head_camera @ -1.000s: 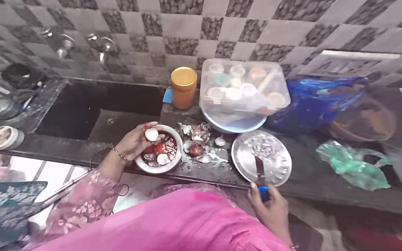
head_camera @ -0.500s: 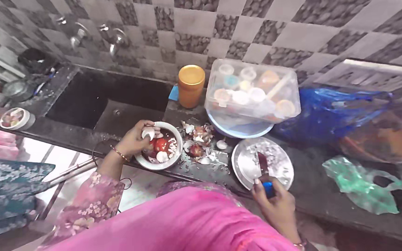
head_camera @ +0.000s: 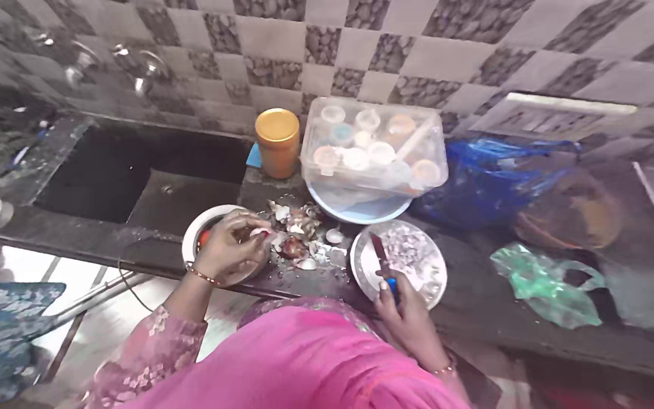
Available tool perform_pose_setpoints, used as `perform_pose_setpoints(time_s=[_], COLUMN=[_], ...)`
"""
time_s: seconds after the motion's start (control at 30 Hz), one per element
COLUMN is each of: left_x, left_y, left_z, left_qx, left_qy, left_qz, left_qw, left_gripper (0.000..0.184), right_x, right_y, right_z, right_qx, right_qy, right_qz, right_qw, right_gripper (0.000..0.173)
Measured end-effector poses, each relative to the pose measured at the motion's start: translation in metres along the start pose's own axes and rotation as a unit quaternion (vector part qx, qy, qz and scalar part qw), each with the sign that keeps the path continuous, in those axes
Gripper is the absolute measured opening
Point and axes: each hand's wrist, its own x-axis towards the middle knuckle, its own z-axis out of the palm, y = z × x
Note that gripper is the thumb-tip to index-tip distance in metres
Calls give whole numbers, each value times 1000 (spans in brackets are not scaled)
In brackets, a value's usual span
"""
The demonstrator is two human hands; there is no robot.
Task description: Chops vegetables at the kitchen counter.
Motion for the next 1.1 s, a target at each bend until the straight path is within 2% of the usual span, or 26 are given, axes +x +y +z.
perform_pose_setpoints(time_s=[0.1,0.23,0.3,0.37,0.43,0.5,0.57,0.63,0.67,0.77,0.8,0.87,0.93,1.0,1.1], left_x=[6,15,19,21,20,19,18,17,17,15,14,10,9,10,15], left_y=[23,49,48,41,35,30,29,27,28,35,38,42,41,36,33], left_z=[30,74,98,123,147,169,184,190,190,186,187,194,201,204,205], left_qx=[1,-107,-136,-95,-55,-65,-101,-138,-161,-258,-279,-335,-384,-412,-405], left_qy=[-40,-121,-158,-176,-180,-195,-212,-231,-252,-299,-294,-273,-270,-272,-277], left_qz=[-29,-119,-128,-73,25,105,140,147,128,-18,-60,-128,-161,-161,-139], left_qw=[999,980,970,977,982,973,962,952,946,919,912,893,868,855,860], left_gripper=[28,48,50,42,29,21,17,21,28,78,80,57,40,37,39], right_x=[-1,-4,-4,-2,2,6,7,5,5,4,6,8,11,13,15], right_y=[5,13,12,12,13,15,16,20,22,30,31,32,31,33,42], right_z=[1,3,1,0,2,2,1,-2,-5,-7,-7,-5,-3,-2,-6], right_qx=[12,98,174,256,326,393,451,470,469,456,451,448,452,441,405], right_qy=[-12,6,11,11,-4,-9,9,30,43,84,92,102,108,117,117], right_qz=[-13,17,50,69,87,110,133,137,134,110,101,92,84,74,43], right_qw=[1000,995,983,964,941,913,882,871,872,879,882,883,881,887,906], right_gripper=[33,29,29,34,39,34,27,28,30,36,37,38,38,38,37])
